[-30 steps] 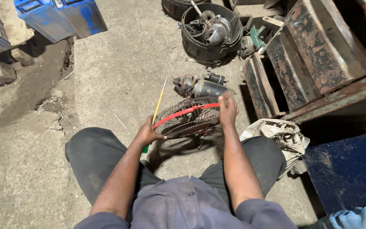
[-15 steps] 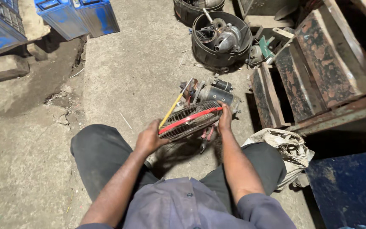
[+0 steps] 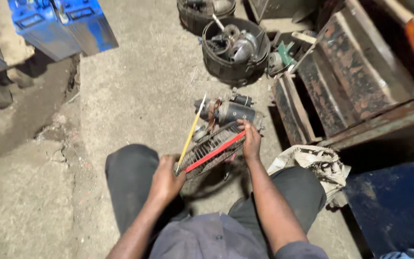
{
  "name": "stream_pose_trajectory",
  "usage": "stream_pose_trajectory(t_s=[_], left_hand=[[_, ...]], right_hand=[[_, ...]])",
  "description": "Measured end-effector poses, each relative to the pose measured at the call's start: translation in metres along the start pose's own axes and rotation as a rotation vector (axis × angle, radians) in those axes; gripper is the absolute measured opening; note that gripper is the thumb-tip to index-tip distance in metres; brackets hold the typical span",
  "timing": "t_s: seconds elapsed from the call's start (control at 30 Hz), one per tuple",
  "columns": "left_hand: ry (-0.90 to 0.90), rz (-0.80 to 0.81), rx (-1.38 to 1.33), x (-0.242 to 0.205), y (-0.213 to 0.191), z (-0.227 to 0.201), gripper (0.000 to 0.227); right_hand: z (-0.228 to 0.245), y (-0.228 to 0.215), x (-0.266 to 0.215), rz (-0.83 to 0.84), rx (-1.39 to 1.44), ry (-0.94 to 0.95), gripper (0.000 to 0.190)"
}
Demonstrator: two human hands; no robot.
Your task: The person disassembles a small electric fan while sitting on the floor. They use a screwdriver to remove screws from the fan cage and pliers to detach the fan blades from the motor shaft. The person then reassembles the fan components, securing the cage back onto the motor housing.
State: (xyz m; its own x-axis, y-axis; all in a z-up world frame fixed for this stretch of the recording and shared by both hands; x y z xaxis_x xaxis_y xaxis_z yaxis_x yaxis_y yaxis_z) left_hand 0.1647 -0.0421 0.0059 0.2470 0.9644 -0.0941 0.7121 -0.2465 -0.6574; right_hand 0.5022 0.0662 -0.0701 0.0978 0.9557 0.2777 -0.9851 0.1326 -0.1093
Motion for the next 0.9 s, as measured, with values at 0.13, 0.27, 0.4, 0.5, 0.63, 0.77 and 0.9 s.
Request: stream_pose_trajectory(t_s=[0.13,0.27,0.4,0.5,0.63,0.77,0.9], left_hand=[[0.066,0.043,-0.465,-0.046,0.005,-0.018,0.061],[-0.341,0.343,-0.252,-0.088,0.050,-0.016,0.060],[0.042,0.123,-0.108,-0.099,0.017,-0.036,0.053],[0.042,0.034,0.062,-0.094,-0.004,-0.036,0.053],[-0.014,-0.042,0.251,-0.088,-0.025,-0.041,0.035],[0.087,-0.135,0.260,-0.091,-0.037,-0.056,0.034],[0.101,-0.152,0.286,-0.091,-0.042,-0.065,0.034]], right_hand=[[-0.012,0.004,-0.014,-0.046,0.006,0.055,0.041],[0.005,-0.001,0.001,-0.052,-0.019,0.055,0.040],[0.000,0.000,-0.013,-0.062,-0.015,0.071,0.039],[0.002,-0.001,-0.006,-0.064,-0.003,0.064,0.038],[0.000,0.008,-0.002,-0.046,0.057,0.075,0.034],[0.002,0.019,-0.002,-0.015,0.016,0.045,0.032],[0.008,0.025,0.002,0.016,0.040,0.035,0.032]])
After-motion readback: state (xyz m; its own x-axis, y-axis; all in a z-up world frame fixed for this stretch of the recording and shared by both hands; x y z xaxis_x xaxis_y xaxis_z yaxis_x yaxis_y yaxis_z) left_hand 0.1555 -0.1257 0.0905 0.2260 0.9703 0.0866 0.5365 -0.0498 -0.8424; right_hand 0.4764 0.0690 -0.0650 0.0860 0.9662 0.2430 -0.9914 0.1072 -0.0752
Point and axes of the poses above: each hand's wrist, its own x-axis towards the middle knuckle, its own y-axis out of the palm, z = x × y, the point moved 10 cm from there along x, towards the middle knuckle, and after that the axes turned 12 degrees about z, right-handed, at the moved point
